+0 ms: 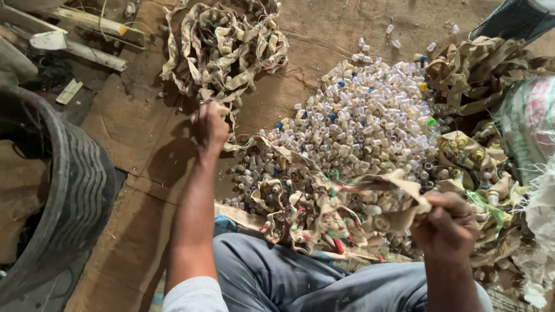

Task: The person sits on a mat and uses red-handled shears to cut plastic caps off a long, tangled strip of material. The cut caps fall onto a large pile on the floor, and the person continues cutting along the strip.

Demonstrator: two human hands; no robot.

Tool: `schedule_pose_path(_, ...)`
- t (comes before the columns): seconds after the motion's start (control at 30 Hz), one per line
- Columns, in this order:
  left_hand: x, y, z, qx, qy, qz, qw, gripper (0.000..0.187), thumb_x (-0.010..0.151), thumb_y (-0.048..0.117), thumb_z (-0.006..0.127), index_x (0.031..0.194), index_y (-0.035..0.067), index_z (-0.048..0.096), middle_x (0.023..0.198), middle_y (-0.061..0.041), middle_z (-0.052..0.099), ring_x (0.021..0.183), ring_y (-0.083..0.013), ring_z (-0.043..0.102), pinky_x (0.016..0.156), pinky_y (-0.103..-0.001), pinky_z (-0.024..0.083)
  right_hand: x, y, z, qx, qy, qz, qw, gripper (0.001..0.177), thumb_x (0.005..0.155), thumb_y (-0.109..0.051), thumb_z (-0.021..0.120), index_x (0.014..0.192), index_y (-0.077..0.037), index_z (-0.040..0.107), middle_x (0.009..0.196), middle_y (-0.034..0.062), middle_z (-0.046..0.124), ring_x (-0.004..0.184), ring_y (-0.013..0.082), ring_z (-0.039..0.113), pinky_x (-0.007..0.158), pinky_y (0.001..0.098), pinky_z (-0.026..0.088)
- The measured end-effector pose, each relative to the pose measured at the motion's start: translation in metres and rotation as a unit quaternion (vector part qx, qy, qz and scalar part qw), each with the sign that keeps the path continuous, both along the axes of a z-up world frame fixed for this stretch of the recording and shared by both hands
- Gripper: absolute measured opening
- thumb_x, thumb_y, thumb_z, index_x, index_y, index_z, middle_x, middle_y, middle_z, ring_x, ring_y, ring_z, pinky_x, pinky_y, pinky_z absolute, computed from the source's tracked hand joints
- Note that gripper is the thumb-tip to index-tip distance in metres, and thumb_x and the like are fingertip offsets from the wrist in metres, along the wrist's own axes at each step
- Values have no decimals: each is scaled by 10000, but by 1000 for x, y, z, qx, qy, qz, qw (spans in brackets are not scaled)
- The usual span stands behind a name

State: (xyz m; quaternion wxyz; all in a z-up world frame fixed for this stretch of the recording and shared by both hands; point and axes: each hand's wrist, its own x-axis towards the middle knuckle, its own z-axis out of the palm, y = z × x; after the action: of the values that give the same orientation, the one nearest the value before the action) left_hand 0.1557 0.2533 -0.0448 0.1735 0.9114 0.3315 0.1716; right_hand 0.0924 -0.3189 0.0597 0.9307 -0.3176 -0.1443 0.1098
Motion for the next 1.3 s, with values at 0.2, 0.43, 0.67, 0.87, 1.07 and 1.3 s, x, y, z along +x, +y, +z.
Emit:
schedule_pose_path(0.2,39,14,2,-30,43,13,999,345,923,56,552,1267,80,549,1091,-120,665,849,-230,677,652,-364,593,-6,7,-23,-75,55,13,996,198,1005,42,660,1191,91,708,1119,227,742,946,282,741,819,364,601)
schedule_pose_path(0.43,32,-36,-11,-85,17,-50,995,367,937,132,572,1298,77,548,1089,-119,687,825,-208,689,625,-326,603,-6,62,-28,-266,52,13,962,187,973,38,636,1147,55,704,993,164,757,859,208,734,766,322,612)
schedule_pose_path(0.67,-104,-254,17,-501,42,-252,827,405,950,209,592,1329,74,548,1088,-118,708,801,-186,702,598,-288,613,-22,116,-36,-473,-57,39,878,244,934,30,630,1168,34,698,989,96,783,868,145,710,761,294,579)
schedule_pose_path(0.87,-159,-286,41,-592,-140,-245,755,609,967,216,717,1492,0,495,1281,-146,687,1039,-128,688,867,-225,604,-32,126,-49,-431,4,133,893,243,967,-79,627,1190,10,665,1006,53,746,872,115,695,775,273,598)
schedule_pose_path(1.07,-159,-284,9,-631,-166,-189,734,342,957,92,720,1273,-37,720,1030,-97,768,864,-123,701,744,-231,582,-33,127,-55,-482,40,119,867,229,979,-173,668,1103,17,704,869,66,730,733,119,661,621,265,546)
schedule_pose_path(1.3,-156,-280,42,-570,-47,-216,792,358,881,78,683,1236,63,726,941,-37,671,727,-146,670,578,-289,592,-31,118,-46,-535,-74,69,839,157,948,-73,692,1087,-14,735,924,62,756,813,121,676,717,262,559)
